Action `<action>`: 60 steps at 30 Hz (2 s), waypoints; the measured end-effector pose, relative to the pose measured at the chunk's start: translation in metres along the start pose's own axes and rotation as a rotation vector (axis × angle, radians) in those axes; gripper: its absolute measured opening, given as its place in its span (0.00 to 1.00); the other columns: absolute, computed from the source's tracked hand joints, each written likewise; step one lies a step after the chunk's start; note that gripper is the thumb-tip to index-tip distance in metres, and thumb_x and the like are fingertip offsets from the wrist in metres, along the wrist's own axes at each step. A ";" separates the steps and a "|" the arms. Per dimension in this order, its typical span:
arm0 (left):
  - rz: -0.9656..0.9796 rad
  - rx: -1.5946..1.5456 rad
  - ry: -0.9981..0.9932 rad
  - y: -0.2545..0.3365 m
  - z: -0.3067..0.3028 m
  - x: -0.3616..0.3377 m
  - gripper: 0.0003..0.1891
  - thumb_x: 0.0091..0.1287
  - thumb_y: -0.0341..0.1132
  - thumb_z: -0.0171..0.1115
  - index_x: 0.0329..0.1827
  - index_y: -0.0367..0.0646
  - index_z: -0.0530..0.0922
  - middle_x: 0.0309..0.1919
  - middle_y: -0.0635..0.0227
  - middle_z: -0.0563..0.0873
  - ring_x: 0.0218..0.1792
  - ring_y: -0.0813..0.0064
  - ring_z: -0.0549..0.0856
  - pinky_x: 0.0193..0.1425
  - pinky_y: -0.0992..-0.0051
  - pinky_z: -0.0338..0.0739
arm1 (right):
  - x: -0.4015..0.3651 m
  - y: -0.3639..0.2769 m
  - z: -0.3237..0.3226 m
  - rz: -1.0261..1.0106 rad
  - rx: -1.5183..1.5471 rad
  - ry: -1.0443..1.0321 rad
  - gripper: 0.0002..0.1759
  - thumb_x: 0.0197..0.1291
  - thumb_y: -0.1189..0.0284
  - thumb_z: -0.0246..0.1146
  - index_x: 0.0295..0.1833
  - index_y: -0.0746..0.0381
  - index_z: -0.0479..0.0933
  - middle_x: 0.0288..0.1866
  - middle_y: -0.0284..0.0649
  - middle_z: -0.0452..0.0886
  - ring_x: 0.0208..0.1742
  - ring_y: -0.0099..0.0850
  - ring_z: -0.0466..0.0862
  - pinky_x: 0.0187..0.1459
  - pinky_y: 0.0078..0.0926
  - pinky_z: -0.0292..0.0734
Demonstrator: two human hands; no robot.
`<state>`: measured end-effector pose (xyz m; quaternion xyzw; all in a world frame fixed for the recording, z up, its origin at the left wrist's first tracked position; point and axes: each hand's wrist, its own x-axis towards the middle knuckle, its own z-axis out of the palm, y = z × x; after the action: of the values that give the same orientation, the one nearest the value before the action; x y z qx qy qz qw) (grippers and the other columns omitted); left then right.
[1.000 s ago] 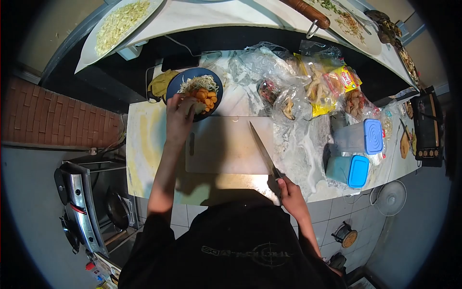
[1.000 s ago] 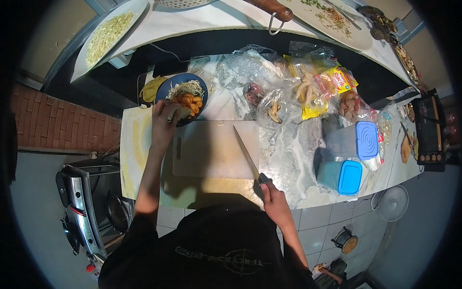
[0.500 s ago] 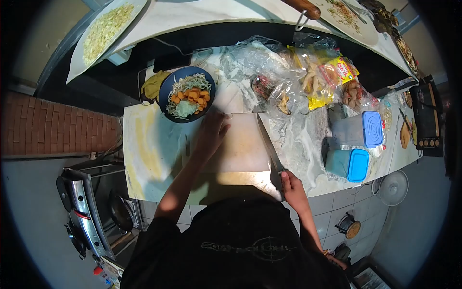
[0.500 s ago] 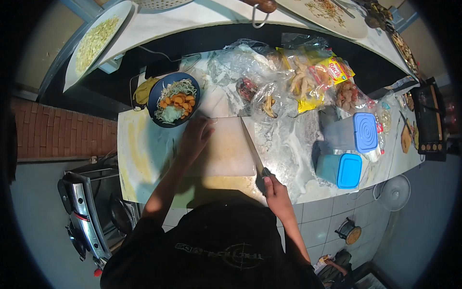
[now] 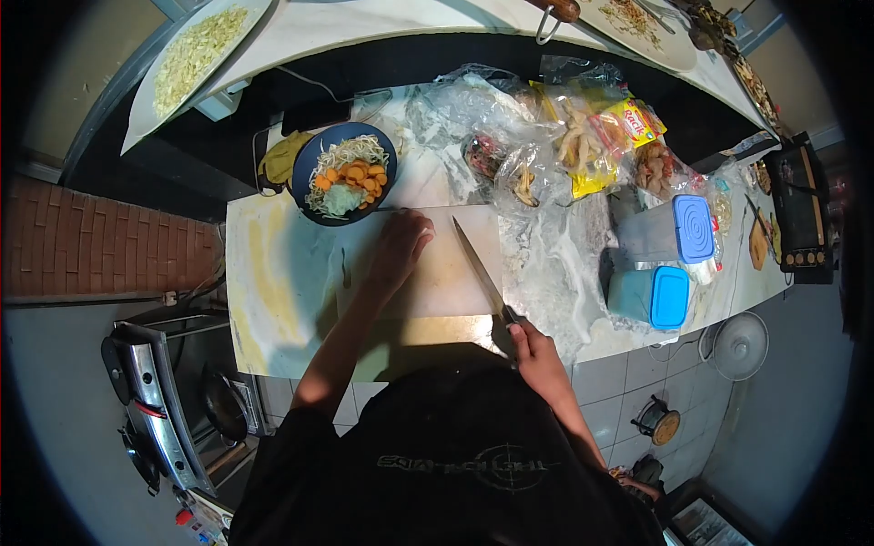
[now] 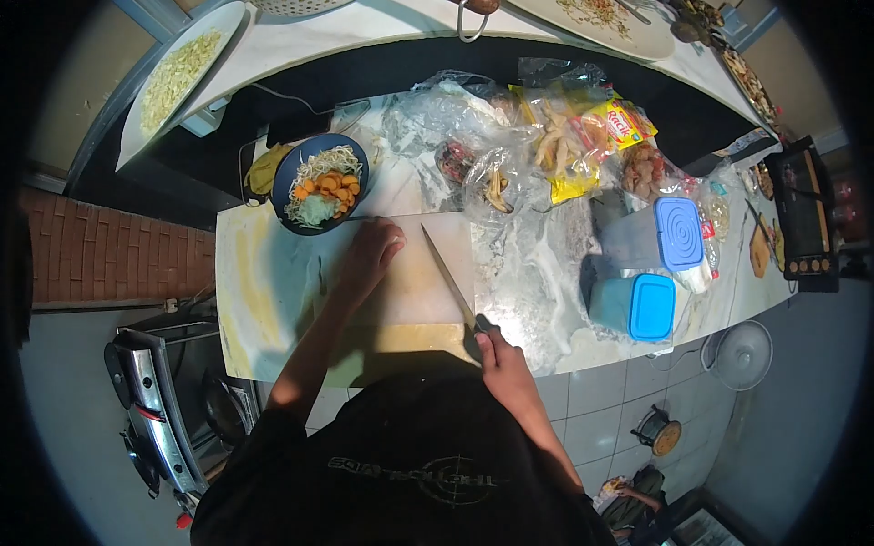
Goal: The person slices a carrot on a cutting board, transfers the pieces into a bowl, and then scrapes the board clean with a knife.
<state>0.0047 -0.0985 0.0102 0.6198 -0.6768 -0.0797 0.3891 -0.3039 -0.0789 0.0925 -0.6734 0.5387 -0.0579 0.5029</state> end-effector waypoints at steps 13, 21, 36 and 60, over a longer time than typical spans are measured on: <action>-0.249 -0.029 0.166 0.023 0.016 -0.021 0.08 0.67 0.25 0.63 0.46 0.41 0.75 0.39 0.57 0.80 0.44 0.53 0.81 0.49 0.60 0.78 | -0.005 -0.026 0.011 -0.039 -0.171 0.030 0.20 0.79 0.60 0.51 0.47 0.69 0.75 0.26 0.64 0.79 0.35 0.64 0.82 0.36 0.59 0.72; -0.314 -0.085 0.249 0.031 0.019 -0.034 0.14 0.62 0.22 0.68 0.50 0.40 0.77 0.36 0.63 0.83 0.38 0.63 0.83 0.45 0.66 0.79 | -0.012 -0.031 0.020 -0.057 -0.264 0.017 0.20 0.79 0.60 0.51 0.47 0.68 0.74 0.24 0.64 0.79 0.32 0.67 0.81 0.34 0.61 0.74; -0.410 -0.072 0.262 0.048 0.030 -0.040 0.17 0.62 0.22 0.67 0.53 0.40 0.75 0.34 0.59 0.83 0.43 0.54 0.81 0.49 0.58 0.77 | -0.026 -0.032 0.017 -0.042 -0.283 0.007 0.20 0.79 0.60 0.50 0.48 0.69 0.74 0.24 0.65 0.79 0.32 0.67 0.80 0.34 0.62 0.75; -0.351 -0.081 0.299 0.048 0.032 -0.044 0.18 0.59 0.21 0.69 0.51 0.40 0.76 0.31 0.64 0.82 0.36 0.64 0.79 0.45 0.65 0.76 | -0.012 -0.031 0.031 0.015 -0.507 -0.003 0.19 0.79 0.59 0.48 0.49 0.67 0.70 0.28 0.67 0.81 0.33 0.67 0.83 0.36 0.62 0.80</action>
<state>-0.0561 -0.0600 -0.0021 0.7169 -0.4896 -0.0808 0.4897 -0.2689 -0.0536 0.1058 -0.7741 0.5403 0.0839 0.3191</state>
